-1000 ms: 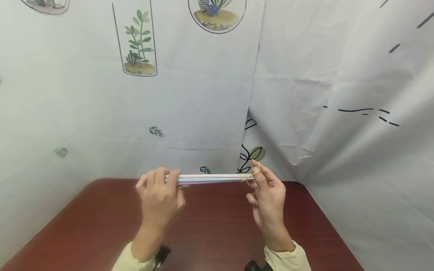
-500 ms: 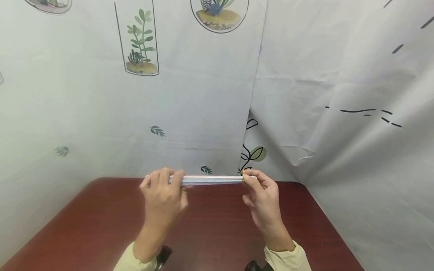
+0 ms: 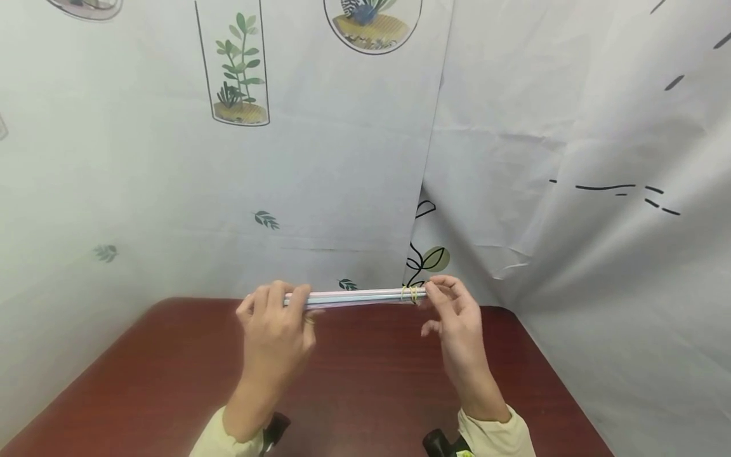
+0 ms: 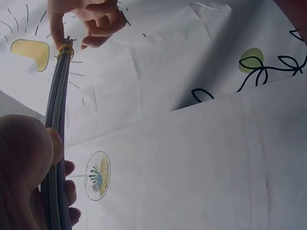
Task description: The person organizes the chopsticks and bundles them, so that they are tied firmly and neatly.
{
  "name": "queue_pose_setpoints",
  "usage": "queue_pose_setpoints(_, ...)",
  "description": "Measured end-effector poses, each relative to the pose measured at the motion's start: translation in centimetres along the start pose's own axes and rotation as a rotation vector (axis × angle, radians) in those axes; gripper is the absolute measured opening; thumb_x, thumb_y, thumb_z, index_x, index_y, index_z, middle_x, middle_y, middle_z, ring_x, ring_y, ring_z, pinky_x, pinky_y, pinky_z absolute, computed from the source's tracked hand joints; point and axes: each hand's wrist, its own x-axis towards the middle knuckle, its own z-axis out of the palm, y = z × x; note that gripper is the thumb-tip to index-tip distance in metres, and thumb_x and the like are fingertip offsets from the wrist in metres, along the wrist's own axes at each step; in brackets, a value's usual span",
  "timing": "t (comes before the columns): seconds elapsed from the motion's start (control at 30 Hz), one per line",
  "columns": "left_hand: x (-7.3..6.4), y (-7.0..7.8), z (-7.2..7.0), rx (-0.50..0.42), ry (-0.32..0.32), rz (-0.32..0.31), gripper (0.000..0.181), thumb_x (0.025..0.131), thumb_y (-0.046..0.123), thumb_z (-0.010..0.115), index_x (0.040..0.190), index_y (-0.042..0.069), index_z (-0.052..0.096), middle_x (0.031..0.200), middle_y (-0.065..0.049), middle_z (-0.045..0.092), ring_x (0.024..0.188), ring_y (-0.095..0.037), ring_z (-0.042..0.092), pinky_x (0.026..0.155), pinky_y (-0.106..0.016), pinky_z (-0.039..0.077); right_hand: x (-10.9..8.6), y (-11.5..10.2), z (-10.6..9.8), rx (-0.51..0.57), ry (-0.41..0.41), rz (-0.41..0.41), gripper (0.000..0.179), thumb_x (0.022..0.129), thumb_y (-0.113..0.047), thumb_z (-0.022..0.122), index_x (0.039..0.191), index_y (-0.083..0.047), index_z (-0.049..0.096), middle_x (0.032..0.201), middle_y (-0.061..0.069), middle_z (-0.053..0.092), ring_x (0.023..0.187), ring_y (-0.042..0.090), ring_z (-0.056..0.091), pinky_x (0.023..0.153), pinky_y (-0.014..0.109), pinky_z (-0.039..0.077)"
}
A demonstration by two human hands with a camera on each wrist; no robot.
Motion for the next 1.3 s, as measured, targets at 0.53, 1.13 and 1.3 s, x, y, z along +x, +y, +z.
queue_pose_setpoints(0.53, 0.1, 0.7, 0.1, 0.004, 0.111, 0.075, 0.034, 0.101, 0.038, 0.045, 0.093, 0.008, 0.060, 0.087, -0.012, 0.053, 0.085, -0.034, 0.050, 0.082, -0.053, 0.032, -0.4, 1.7, 1.7, -0.130, -0.018, -0.065, 0.025, 0.089, 0.013, 0.061, 0.096, -0.006, 0.076, 0.091, 0.004, 0.074, 0.061, 0.011, 0.059, 0.053, 0.026, 0.050)
queue_pose_setpoints(1.13, 0.2, 0.7, -0.1, 0.026, 0.077, 0.068, 0.036, 0.102, 0.039, 0.043, 0.097, 0.008, 0.061, 0.088, -0.013, 0.054, 0.086, -0.033, 0.050, 0.082, -0.052, 0.031, -0.4, 2.3, 2.4, 0.194, -0.022, -0.091, 0.027, 0.099, 0.004, 0.051, 0.101, -0.005, 0.076, 0.096, 0.004, 0.074, 0.083, 0.010, 0.066, 0.057, 0.024, 0.050)
queue_pose_setpoints(1.3, -0.1, 1.3, 0.1, 0.027, 0.147, 0.092, 0.035, 0.102, 0.037, 0.045, 0.094, 0.007, 0.061, 0.086, -0.012, 0.054, 0.082, -0.033, 0.049, 0.079, -0.052, 0.031, -1.1, 2.9, 3.8, 0.177, -0.048, -0.065, 0.026, 0.100, 0.001, 0.052, 0.100, -0.008, 0.077, 0.100, 0.004, 0.074, 0.089, 0.012, 0.065, 0.060, 0.025, 0.050)
